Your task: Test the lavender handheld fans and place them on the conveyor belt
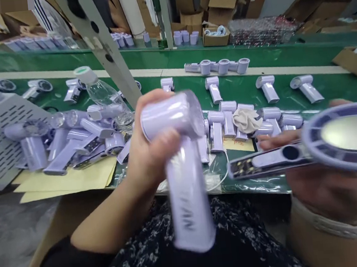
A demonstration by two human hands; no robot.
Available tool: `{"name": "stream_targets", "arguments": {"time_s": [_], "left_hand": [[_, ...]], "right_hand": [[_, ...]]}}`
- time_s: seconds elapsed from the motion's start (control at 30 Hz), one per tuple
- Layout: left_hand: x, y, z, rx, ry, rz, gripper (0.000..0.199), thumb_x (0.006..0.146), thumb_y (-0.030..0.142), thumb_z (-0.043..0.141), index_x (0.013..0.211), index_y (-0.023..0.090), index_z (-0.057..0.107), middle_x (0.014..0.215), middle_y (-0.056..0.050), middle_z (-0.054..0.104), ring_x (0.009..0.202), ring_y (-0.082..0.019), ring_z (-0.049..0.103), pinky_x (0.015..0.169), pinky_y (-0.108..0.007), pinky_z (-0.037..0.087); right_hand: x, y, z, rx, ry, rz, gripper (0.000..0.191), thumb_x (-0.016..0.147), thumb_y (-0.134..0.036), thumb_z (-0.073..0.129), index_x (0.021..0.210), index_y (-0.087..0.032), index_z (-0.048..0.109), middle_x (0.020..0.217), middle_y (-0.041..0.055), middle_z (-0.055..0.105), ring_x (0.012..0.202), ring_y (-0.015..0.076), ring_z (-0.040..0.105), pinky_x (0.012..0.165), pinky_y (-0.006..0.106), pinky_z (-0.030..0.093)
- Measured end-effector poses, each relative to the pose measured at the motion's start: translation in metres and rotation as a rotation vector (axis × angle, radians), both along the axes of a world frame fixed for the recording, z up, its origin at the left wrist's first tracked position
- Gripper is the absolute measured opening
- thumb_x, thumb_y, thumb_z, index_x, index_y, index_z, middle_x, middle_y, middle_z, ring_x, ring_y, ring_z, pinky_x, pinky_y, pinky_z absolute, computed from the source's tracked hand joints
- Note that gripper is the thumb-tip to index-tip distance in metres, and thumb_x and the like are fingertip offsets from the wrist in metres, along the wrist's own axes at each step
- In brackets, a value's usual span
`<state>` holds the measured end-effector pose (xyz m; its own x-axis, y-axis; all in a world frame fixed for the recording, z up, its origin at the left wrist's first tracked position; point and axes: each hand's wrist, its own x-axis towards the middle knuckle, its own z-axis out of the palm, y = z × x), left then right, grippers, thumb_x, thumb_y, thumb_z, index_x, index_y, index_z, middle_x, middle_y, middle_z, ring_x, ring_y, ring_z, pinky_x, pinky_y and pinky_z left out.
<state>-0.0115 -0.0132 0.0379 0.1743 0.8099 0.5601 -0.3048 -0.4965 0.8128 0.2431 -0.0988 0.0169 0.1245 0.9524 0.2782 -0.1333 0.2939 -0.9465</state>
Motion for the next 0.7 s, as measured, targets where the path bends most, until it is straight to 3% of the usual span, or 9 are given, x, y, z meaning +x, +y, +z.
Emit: {"name": "stream_targets", "arguments": {"time_s": [0.07,0.17,0.2,0.27,0.37,0.43,0.57,0.7], "left_hand": [[0.015,-0.006,-0.009,0.050,0.027,0.010,0.054,0.078,0.040,0.085,0.120,0.025,0.054,0.105,-0.002,0.062,0.076,-0.013,0.064,0.063,-0.026,0.055],[0.031,-0.007,-0.025,0.062,0.117,0.110,0.059,0.079,0.042,0.084,0.126,0.028,0.053,0.119,-0.003,0.060,0.095,-0.018,0.066,0.076,-0.029,0.058],[0.032,-0.006,-0.029,0.041,0.159,0.060,0.062,0.080,0.045,0.083,0.132,0.030,0.051,0.124,-0.005,0.060,0.100,-0.020,0.066,0.082,-0.031,0.058],[0.029,0.001,-0.031,0.018,0.261,-0.167,0.079,0.078,0.051,0.084,0.144,0.033,0.044,0.138,-0.007,0.057,0.115,-0.026,0.065,0.094,-0.038,0.058],[0.019,0.009,-0.028,0.006,0.394,-0.443,0.103,0.069,0.053,0.090,0.155,0.039,0.035,0.159,-0.008,0.043,0.136,-0.036,0.056,0.109,-0.047,0.052],[0.016,0.010,-0.027,-0.007,0.433,-0.420,0.109,0.066,0.052,0.093,0.156,0.040,0.034,0.162,-0.008,0.040,0.139,-0.038,0.053,0.114,-0.052,0.048],[0.023,0.005,-0.031,-0.012,0.482,-0.209,0.116,0.059,0.060,0.093,0.156,0.035,0.035,0.156,-0.011,0.044,0.138,-0.041,0.051,0.119,-0.061,0.041],[0.025,0.006,-0.032,0.044,0.565,-0.280,0.116,0.064,0.062,0.090,0.159,0.034,0.030,0.165,-0.009,0.034,0.150,-0.041,0.037,0.126,-0.059,0.032]], "right_hand": [[-0.022,0.008,-0.013,-0.078,0.139,0.024,0.089,0.081,-0.045,0.087,0.154,-0.042,0.037,0.115,0.0046,0.073,0.098,0.0293,0.073,0.089,0.049,0.064],[-0.055,0.017,-0.034,-0.288,0.328,0.236,0.098,0.085,-0.057,0.079,0.162,-0.037,0.020,0.138,0.0101,0.065,0.105,0.0293,0.073,0.083,0.044,0.065],[-0.063,0.018,-0.039,-0.327,0.363,0.308,0.100,0.084,-0.060,0.079,0.162,-0.035,0.022,0.140,0.0110,0.064,0.109,0.0304,0.072,0.084,0.044,0.065],[-0.073,0.018,-0.044,-0.363,0.412,0.380,0.094,0.081,-0.058,0.081,0.158,-0.031,0.034,0.135,0.0103,0.068,0.113,0.0316,0.071,0.089,0.045,0.064],[-0.076,0.015,-0.046,-0.378,0.491,0.354,0.071,0.080,-0.053,0.081,0.141,-0.029,0.055,0.119,0.0072,0.075,0.109,0.0311,0.073,0.092,0.045,0.063],[-0.074,0.012,-0.046,-0.411,0.534,0.365,0.061,0.078,-0.057,0.082,0.129,-0.028,0.064,0.110,0.0063,0.077,0.100,0.0308,0.076,0.084,0.044,0.065],[-0.071,0.009,-0.050,-0.529,0.487,0.565,0.059,0.073,-0.071,0.080,0.106,-0.022,0.072,0.089,0.0077,0.077,0.071,0.0278,0.077,0.064,0.039,0.064],[-0.069,0.011,-0.052,-0.562,0.482,0.573,0.057,0.074,-0.074,0.077,0.088,-0.019,0.074,0.072,0.0074,0.075,0.062,0.0259,0.075,0.059,0.036,0.061]]}}
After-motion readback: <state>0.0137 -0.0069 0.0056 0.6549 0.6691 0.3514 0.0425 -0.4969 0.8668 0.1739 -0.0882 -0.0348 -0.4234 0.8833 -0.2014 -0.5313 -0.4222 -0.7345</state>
